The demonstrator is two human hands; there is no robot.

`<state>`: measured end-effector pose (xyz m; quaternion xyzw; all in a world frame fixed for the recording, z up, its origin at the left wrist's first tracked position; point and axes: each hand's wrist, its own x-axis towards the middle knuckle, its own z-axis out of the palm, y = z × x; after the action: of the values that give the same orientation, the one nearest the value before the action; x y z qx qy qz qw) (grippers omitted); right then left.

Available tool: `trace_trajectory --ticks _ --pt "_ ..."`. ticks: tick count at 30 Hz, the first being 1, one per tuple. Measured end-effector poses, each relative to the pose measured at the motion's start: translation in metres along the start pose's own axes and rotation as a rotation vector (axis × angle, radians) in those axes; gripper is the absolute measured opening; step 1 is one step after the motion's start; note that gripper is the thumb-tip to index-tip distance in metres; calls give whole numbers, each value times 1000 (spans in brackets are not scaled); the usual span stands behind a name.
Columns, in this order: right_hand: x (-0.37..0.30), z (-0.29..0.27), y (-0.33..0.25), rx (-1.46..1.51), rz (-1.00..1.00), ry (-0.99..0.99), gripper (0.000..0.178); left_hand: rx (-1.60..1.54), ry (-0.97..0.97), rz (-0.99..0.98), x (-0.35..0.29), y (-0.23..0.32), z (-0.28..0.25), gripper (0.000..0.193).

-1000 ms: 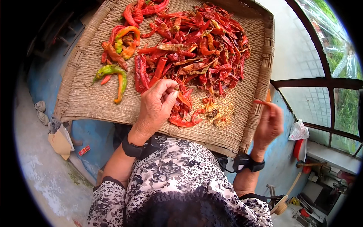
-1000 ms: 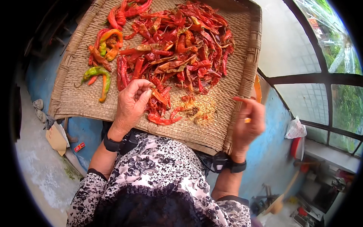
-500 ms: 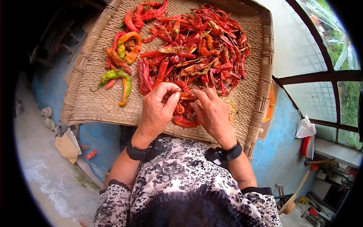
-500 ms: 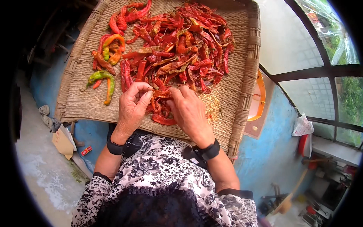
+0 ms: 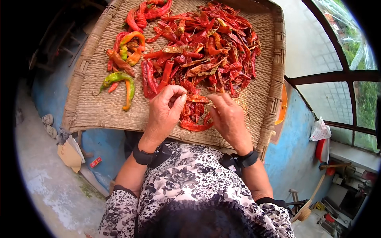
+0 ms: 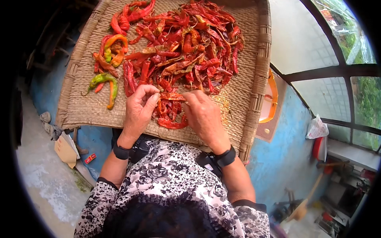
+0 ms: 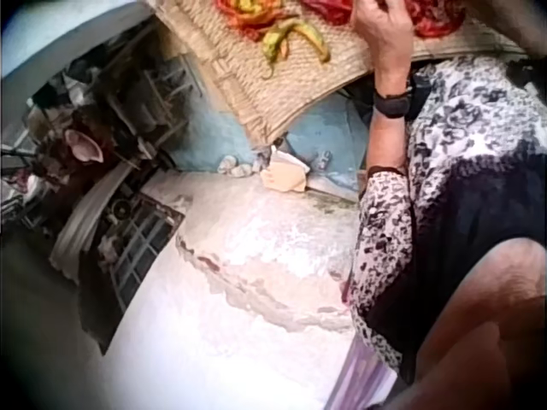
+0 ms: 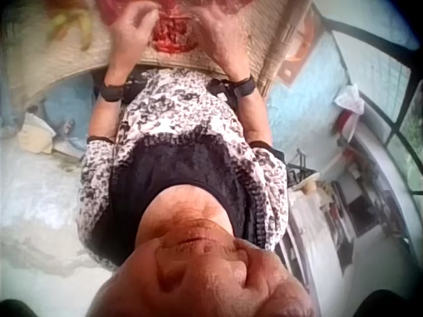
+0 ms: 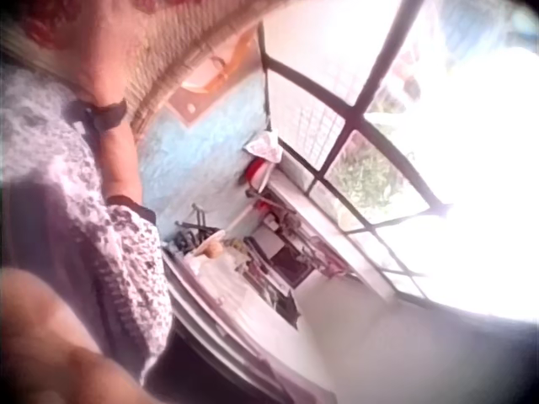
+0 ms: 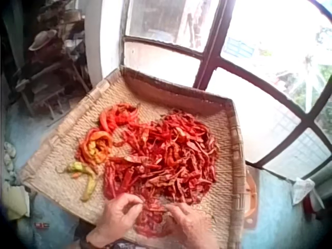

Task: Manually deseed and clean dried red and green chilies on a woven tray.

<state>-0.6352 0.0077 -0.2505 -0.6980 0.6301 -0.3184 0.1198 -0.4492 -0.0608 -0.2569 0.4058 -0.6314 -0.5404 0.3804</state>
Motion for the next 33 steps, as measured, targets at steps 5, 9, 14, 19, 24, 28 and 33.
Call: trace_trajectory --ticks 5,9,14,19,24,28,33 --pt "6 21 7 -256 -26 -46 20 76 12 51 -1 7 3 7" --pt "-2 0 3 -229 7 -28 16 32 50 35 -3 -1 -6 8" --pt "-24 -76 24 -372 200 408 16 -7 13 -3 -3 -4 -6 8" --pt "-36 -115 61 -832 315 500 20 -21 37 46 1 -5 1 7" --pt "-13 -32 10 11 275 14 22 -8 47 43 -2 -4 0 7" --pt "2 14 -7 -128 279 -169 17 -9 70 40 -4 1 -1 7" --pt "0 11 0 58 207 -74 16 37 65 10 -6 -4 -2 7"
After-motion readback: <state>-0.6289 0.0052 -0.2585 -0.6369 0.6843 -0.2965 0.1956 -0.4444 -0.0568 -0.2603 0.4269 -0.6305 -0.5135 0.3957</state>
